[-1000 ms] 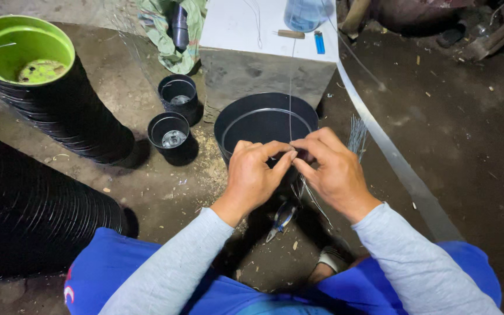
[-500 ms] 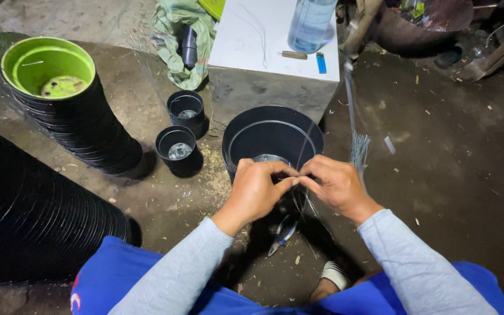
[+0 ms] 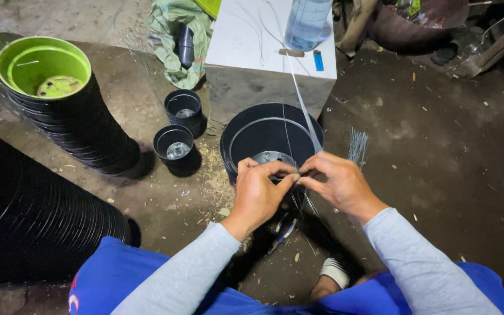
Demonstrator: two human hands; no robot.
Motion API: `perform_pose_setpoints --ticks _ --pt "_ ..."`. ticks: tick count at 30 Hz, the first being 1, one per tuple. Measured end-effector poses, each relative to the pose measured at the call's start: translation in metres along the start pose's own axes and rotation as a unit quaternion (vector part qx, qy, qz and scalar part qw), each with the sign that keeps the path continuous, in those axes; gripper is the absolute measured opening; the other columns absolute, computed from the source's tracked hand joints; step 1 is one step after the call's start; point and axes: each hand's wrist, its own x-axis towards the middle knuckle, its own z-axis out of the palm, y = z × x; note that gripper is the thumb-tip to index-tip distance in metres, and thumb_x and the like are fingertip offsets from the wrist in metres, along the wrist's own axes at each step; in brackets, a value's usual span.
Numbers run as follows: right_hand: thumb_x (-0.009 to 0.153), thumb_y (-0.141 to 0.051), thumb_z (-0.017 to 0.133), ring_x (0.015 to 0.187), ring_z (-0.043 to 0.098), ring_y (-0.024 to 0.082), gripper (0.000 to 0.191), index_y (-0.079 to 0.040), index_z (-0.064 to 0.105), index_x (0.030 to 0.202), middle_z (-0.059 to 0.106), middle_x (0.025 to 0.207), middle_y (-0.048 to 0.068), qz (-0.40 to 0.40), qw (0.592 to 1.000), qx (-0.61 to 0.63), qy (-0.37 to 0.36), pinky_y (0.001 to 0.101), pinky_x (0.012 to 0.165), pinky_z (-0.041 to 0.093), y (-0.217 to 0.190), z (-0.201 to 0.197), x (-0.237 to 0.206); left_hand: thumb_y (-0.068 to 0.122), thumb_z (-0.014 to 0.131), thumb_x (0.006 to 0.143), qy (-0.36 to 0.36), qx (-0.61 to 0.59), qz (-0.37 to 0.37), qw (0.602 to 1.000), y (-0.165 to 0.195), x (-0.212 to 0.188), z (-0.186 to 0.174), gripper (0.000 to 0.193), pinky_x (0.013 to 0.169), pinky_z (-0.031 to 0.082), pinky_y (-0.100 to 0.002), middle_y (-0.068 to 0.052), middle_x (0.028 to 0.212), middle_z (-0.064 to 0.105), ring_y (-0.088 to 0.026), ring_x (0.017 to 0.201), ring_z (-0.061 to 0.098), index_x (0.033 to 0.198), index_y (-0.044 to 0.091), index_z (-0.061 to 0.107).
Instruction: The person inserts metal wires through pre-drilled holes in the rim of black plastic planters. They bend the wires to secure them and place the finished planters into a stack.
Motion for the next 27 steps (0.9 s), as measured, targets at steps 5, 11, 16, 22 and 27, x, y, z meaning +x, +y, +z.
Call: perform_pose_setpoints --ticks 5,11,16,22,27 --pt "0.084 -0.009 0.078 0.081 0.074 0.016 0.028 -0.002 0.071 0.110 0.072 0.094 0.008 0.041 0.998 0.036 0.021 0.0280 0.070 0.058 -0.013 -0.003 -0.002 0.017 0.079 0.086 0.066 -0.015 0.070 0.995 -0.004 0.000 0.008 0.020 0.096 0.037 -0.038 0.001 0.083 0.079 -0.017 0.079 0.071 0.100 0.011 0.066" --pt "0.090 -0.012 0.076 0.075 0.071 0.014 0.011 -0.005 0.077 0.097 0.074 0.089 0.005 0.125 0.991 0.026 0.030 0.0277 0.066 0.055 -0.021 0.000 -0.002 0.014 0.080 0.083 0.057 -0.008 0.085 0.995 -0.002 -0.002 0.012 0.021 0.091 0.047 -0.038 -0.002 0.084 0.078 -0.022 0.082 0.073 0.099 0.011 0.067" --pt "0.090 -0.012 0.075 0.076 0.070 0.013 0.010 -0.003 0.074 0.093 0.073 0.088 0.004 0.093 0.993 0.066 0.027 0.0269 0.068 0.054 -0.016 -0.003 -0.001 0.016 0.080 0.085 0.017 -0.044 0.092 0.995 -0.001 0.005 0.001 0.021 0.069 0.057 -0.036 -0.009 0.089 0.077 -0.025 0.082 0.076 0.103 0.010 0.072" --pt "0.089 -0.009 0.074 0.076 0.072 0.013 0.009 -0.002 0.072 0.094 0.073 0.090 0.005 0.083 0.993 0.072 0.043 0.0271 0.067 0.056 -0.012 -0.001 -0.002 0.021 0.077 0.091 -0.027 -0.058 0.116 0.991 0.002 0.013 -0.011 0.015 0.056 0.054 -0.037 -0.014 0.080 0.073 -0.030 0.065 0.073 0.098 0.008 0.074" --pt "0.089 -0.006 0.075 0.085 0.074 0.017 0.008 -0.001 0.073 0.095 0.074 0.095 0.007 0.036 0.996 0.041 0.076 0.0291 0.075 0.057 -0.011 0.004 -0.006 0.019 0.073 0.094 -0.015 -0.054 0.096 0.994 0.006 0.015 -0.010 0.011 0.054 0.052 -0.037 -0.013 0.078 0.073 -0.029 0.061 0.071 0.097 0.008 0.073"
